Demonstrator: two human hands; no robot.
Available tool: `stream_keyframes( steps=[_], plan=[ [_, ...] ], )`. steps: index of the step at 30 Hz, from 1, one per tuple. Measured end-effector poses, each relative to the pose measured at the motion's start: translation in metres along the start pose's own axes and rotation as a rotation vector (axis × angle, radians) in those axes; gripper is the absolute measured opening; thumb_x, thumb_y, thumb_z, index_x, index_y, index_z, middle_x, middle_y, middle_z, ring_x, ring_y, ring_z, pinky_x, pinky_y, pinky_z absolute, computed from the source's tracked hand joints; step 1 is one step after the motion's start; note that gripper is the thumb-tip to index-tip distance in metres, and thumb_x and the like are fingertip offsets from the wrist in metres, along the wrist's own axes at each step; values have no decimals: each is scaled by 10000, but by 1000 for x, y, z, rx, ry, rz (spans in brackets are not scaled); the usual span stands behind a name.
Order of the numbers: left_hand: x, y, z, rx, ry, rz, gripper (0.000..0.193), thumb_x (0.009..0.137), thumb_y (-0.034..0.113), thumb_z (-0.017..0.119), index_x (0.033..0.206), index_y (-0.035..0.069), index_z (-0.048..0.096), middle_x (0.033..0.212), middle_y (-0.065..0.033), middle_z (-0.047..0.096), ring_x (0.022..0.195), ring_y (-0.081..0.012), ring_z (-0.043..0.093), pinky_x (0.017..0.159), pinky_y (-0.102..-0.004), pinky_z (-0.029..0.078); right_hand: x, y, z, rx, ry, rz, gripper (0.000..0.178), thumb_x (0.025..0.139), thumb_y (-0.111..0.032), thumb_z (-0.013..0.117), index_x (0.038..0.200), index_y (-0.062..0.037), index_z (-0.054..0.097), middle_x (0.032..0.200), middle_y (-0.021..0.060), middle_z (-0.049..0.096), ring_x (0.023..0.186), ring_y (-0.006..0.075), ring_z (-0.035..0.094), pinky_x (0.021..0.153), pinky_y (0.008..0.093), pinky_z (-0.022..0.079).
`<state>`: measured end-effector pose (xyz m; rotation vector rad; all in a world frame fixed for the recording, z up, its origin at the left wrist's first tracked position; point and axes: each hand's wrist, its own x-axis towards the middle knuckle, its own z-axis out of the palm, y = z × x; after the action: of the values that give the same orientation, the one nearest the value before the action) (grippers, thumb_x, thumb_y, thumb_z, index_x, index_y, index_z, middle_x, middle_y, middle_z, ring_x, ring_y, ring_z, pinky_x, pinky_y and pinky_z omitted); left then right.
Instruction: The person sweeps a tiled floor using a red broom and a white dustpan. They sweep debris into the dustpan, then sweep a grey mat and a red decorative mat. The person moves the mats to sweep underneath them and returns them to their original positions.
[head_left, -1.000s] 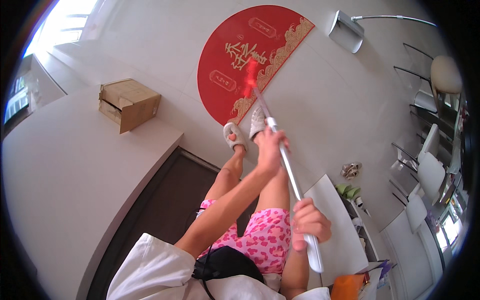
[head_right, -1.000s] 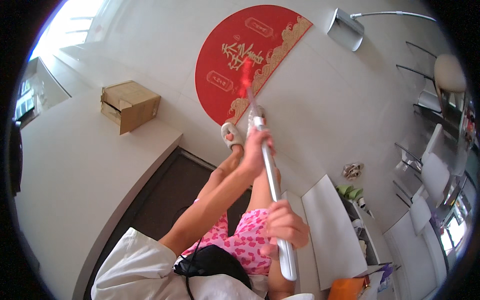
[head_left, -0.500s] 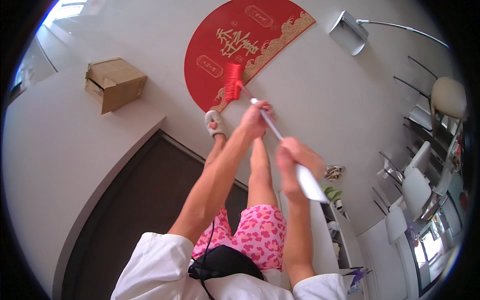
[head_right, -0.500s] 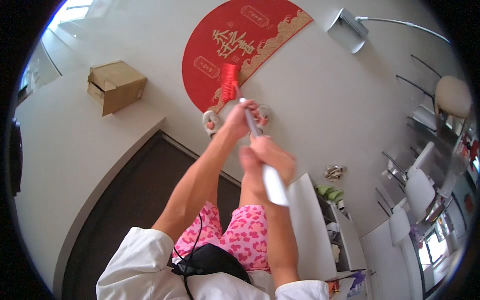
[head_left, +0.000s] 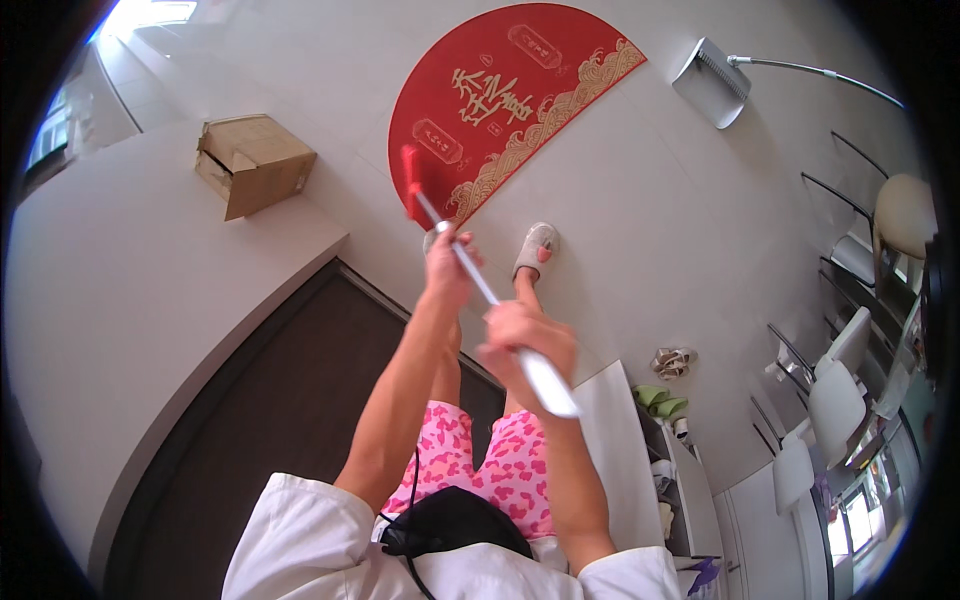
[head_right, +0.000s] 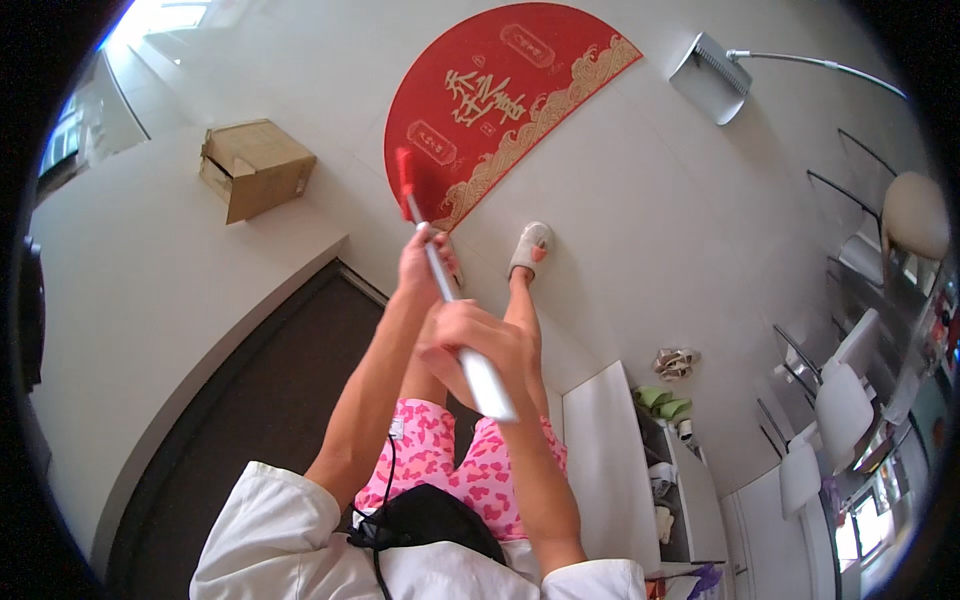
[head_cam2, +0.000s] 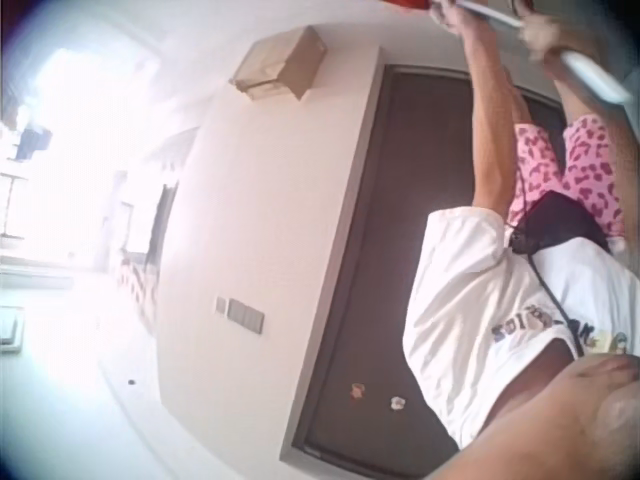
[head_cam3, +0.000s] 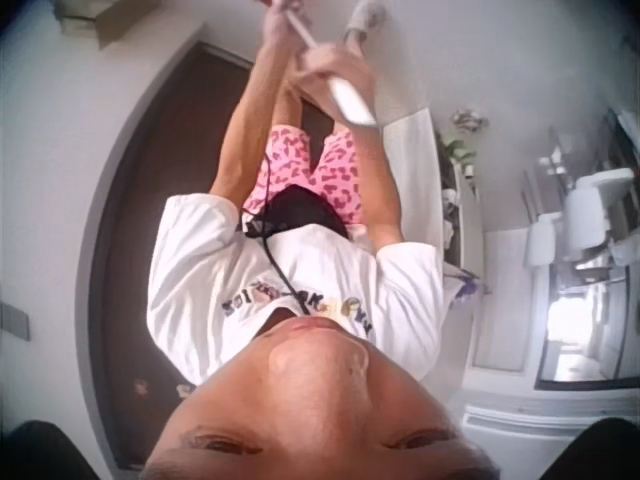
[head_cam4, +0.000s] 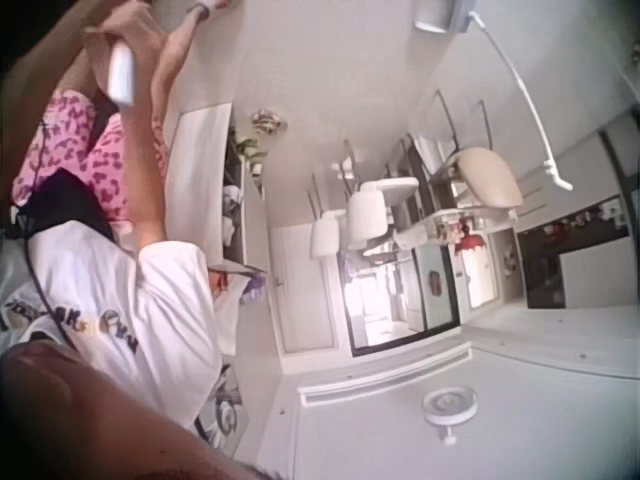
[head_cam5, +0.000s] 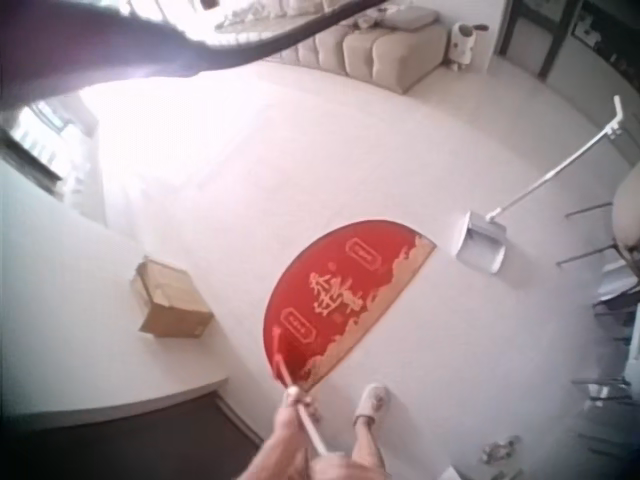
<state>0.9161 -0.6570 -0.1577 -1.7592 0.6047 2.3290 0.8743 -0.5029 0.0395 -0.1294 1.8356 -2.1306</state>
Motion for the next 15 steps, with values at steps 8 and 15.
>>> stream_keyframes(
  steps=[8, 15],
  plan=[
    [11, -34, -17, -44, -6, -103, 315, 1015, 343, 425, 992, 46, 527, 811, -52, 605, 655, -165, 538, 585, -327, 468, 8, -2, -3, -276, -297, -14, 163, 751, -19, 756, 703, -8, 601, 668, 87, 553, 619, 248, 566, 631, 341, 485],
    [-25, -89, 59, -40, -94, -98, 208, 995, 283, 449, 1048, 82, 441, 829, -75, 628, 597, -183, 577, 595, -347, 486, -2, -37, -55, -252, -137, -73, 199, 803, -75, 720, 682, -3, 579, 608, 67, 544, 559, 207, 551, 626, 380, 501]
  ],
)
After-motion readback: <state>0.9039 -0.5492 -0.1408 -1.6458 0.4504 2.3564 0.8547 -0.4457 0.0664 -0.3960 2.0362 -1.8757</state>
